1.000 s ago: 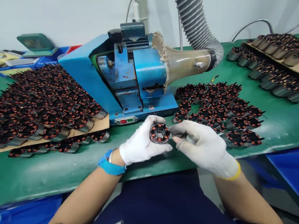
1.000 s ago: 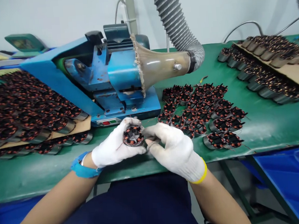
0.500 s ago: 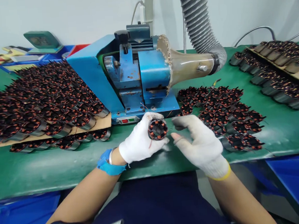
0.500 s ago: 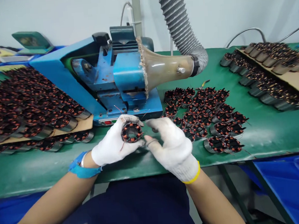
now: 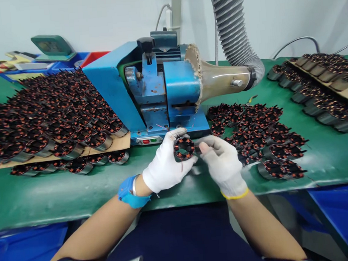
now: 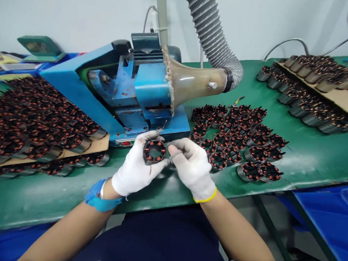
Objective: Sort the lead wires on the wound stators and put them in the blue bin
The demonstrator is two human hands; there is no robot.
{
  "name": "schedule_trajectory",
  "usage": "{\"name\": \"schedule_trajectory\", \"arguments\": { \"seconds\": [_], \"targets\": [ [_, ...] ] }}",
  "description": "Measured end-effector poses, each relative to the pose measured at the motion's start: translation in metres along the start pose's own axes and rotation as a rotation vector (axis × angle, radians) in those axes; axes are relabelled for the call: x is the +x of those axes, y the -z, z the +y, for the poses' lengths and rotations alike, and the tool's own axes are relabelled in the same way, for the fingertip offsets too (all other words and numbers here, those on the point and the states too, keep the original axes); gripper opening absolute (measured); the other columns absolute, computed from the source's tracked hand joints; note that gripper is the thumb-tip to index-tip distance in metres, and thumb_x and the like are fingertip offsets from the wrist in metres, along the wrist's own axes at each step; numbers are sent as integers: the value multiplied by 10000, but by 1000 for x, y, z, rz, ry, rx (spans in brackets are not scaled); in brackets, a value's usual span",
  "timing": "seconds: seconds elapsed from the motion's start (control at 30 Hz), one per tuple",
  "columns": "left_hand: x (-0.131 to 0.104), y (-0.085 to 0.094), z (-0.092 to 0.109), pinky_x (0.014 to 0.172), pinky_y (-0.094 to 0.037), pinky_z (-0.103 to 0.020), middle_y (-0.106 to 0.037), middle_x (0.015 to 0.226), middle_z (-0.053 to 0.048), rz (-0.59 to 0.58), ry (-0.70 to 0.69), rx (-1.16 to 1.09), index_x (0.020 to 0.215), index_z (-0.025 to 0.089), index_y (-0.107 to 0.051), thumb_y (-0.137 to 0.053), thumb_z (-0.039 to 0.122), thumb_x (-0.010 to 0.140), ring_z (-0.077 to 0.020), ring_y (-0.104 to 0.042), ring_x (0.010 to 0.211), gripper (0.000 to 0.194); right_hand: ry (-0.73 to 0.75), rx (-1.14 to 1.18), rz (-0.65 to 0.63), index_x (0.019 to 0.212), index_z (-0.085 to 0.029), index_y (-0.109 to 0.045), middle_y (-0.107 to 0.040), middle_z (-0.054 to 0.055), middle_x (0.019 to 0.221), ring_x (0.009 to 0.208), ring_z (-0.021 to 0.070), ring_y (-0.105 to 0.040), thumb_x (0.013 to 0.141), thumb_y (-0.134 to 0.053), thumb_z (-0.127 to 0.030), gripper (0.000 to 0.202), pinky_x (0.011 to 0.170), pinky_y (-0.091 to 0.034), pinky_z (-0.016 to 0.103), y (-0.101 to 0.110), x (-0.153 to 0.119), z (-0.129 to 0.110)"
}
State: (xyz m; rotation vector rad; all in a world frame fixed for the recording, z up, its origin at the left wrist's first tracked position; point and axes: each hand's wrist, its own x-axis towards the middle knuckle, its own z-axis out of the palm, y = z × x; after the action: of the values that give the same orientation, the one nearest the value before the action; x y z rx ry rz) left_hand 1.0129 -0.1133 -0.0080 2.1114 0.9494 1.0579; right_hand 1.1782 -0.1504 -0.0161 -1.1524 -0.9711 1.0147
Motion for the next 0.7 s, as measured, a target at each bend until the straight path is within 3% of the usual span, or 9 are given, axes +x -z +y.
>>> {"name": "schedule_trajectory", "arguments": {
  "seconds": [0.1,0.23,0.33,0.43,0.7],
  "targets": [
    [-2,-2,1,929,-529,-365,-587,1135,-94,36,-43,42,1214,189,-449,-743,318,731,-211,-632,1035,580,-8,58,32,697,-187,-613,-554,-31,596,534,92,-492,813,-669,-394,245,544,-461,238,-2,8,-5],
    [-1,-5,-4,887,-533,-352,-545,1068,-77,205,-166,156,1116,183,-479,-766,325,706,-189,-615,965,521,0,477,232,684,-207,-538,-513,-69,639,559,69,-495,807,-654,-400,256,772,-542,310,-6,23,-7],
    [1,-7,-8,866,-535,-353,-524,1060,-70,285,-178,270,1124,192,-471,-750,294,709,-188,-606,953,511,-36,383,137,887,-200,-655,-656,-6,824,707,102,-595,787,-685,-418,242,763,-524,281,-22,22,-2],
    [4,-8,-10,838,-540,-349,-514,1062,-64,314,-126,376,1138,206,-460,-720,277,725,-189,-616,936,493,-97,293,38,949,-179,-694,-696,18,833,704,117,-604,762,-709,-398,288,718,-512,268,-43,22,1],
    [25,-9,-8,811,-539,-358,-525,1129,-97,384,67,531,1182,206,-471,-637,271,773,-217,-655,908,446,-103,349,157,789,-163,-700,-699,-8,720,712,136,-632,670,-668,-299,183,769,-530,296,-73,63,-3]
  ]
}}
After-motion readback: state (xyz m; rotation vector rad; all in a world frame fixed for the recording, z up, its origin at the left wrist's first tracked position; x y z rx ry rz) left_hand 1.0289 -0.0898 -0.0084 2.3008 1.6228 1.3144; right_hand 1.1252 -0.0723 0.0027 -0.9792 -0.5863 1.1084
